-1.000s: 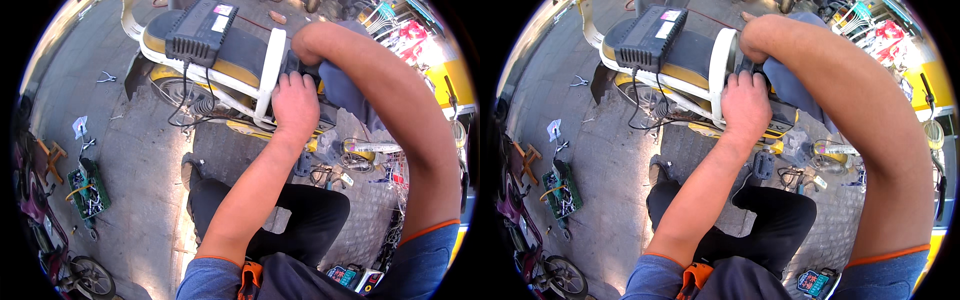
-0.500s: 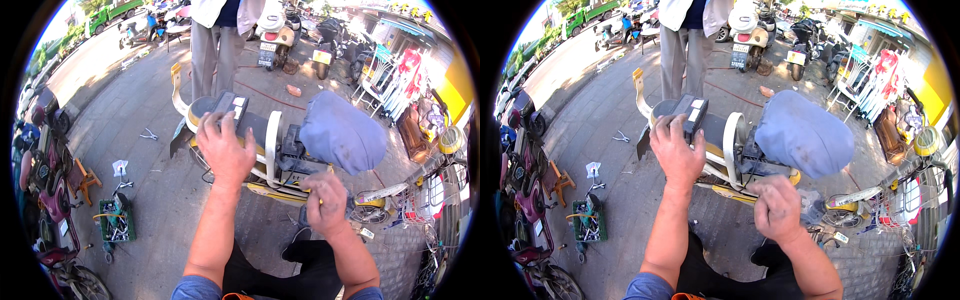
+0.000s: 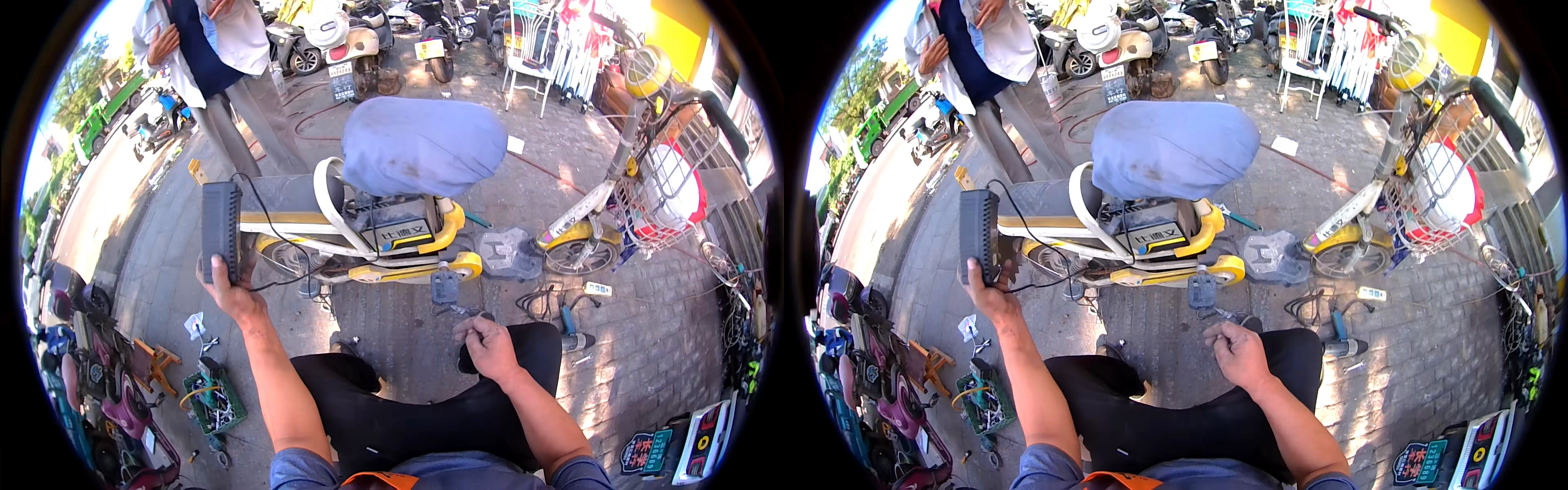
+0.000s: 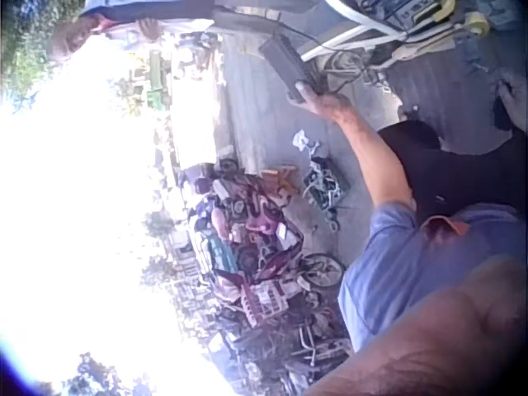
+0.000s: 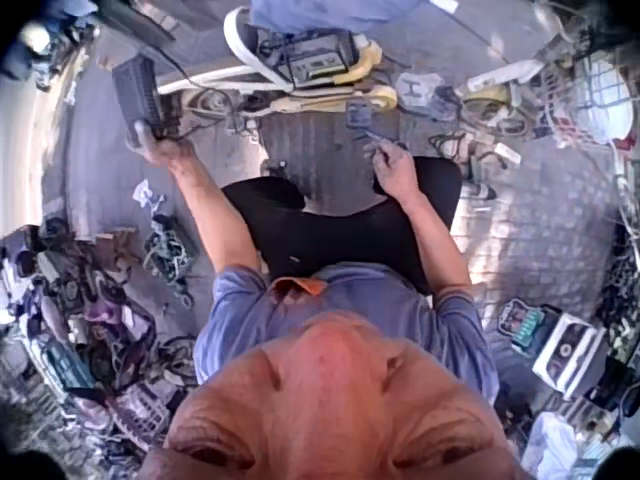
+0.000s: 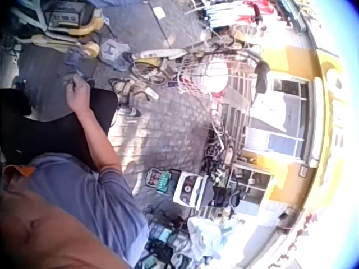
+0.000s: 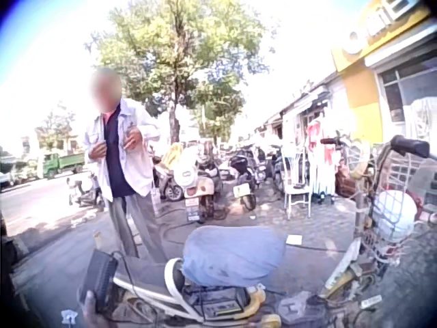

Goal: The person manipulates a battery charger for an electric bike and connects it to a handheld electronic diagnostic device. They point at the screen of the device and handle the connected power cables.

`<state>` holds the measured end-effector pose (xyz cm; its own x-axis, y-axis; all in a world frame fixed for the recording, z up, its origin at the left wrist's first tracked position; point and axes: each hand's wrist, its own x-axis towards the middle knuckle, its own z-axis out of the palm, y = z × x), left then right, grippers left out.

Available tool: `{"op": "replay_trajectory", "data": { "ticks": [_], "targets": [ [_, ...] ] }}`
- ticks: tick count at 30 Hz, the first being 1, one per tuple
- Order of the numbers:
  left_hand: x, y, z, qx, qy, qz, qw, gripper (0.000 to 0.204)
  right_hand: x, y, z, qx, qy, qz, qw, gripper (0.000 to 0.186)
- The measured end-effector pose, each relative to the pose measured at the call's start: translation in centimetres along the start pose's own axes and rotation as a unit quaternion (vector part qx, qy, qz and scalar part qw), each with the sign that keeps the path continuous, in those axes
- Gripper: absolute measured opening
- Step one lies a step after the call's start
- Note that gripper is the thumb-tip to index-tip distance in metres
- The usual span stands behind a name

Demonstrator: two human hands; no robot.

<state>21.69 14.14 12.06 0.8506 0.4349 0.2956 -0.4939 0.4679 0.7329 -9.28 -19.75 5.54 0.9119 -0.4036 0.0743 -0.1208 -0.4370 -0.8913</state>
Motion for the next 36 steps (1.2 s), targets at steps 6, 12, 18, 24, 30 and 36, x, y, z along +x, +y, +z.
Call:
{"op": "replay_trajectory", "data": {
  "ticks": [6,12,18,24,30,36],
  "targets": [
    [-18.4,8.0,-0.5,-0.251,-0.167,-0.208,0.930,0.075,-1.1,1.4,0.9,0.146,-0.069,0.008,0.987,0.022],
    [-26.7,9.2,2.9,-0.024,-0.464,-0.221,0.857,0.104,-1.5,0.0,-0.7,0.365,-0.147,0.049,0.918,0.052],
    [-28.5,6.5,10.6,-0.042,-0.527,-0.321,0.786,0.105,-5.7,5.3,-2.2,0.315,-0.146,-0.078,0.935,0.061],
    [-28.2,-2.1,15.3,-0.267,-0.375,-0.485,0.743,0.070,-6.5,5.0,-3.2,0.412,-0.106,0.116,0.897,0.087],
    [-28.1,-10.2,15.2,-0.266,-0.349,-0.554,0.708,0.065,-5.8,7.3,-10.1,0.356,-0.128,0.136,0.916,0.052],
    [-28.7,-11.4,16.5,-0.238,-0.394,-0.533,0.710,0.061,-2.6,10.9,-19.4,-0.031,0.108,0.144,0.983,0.021]
  ]
}}
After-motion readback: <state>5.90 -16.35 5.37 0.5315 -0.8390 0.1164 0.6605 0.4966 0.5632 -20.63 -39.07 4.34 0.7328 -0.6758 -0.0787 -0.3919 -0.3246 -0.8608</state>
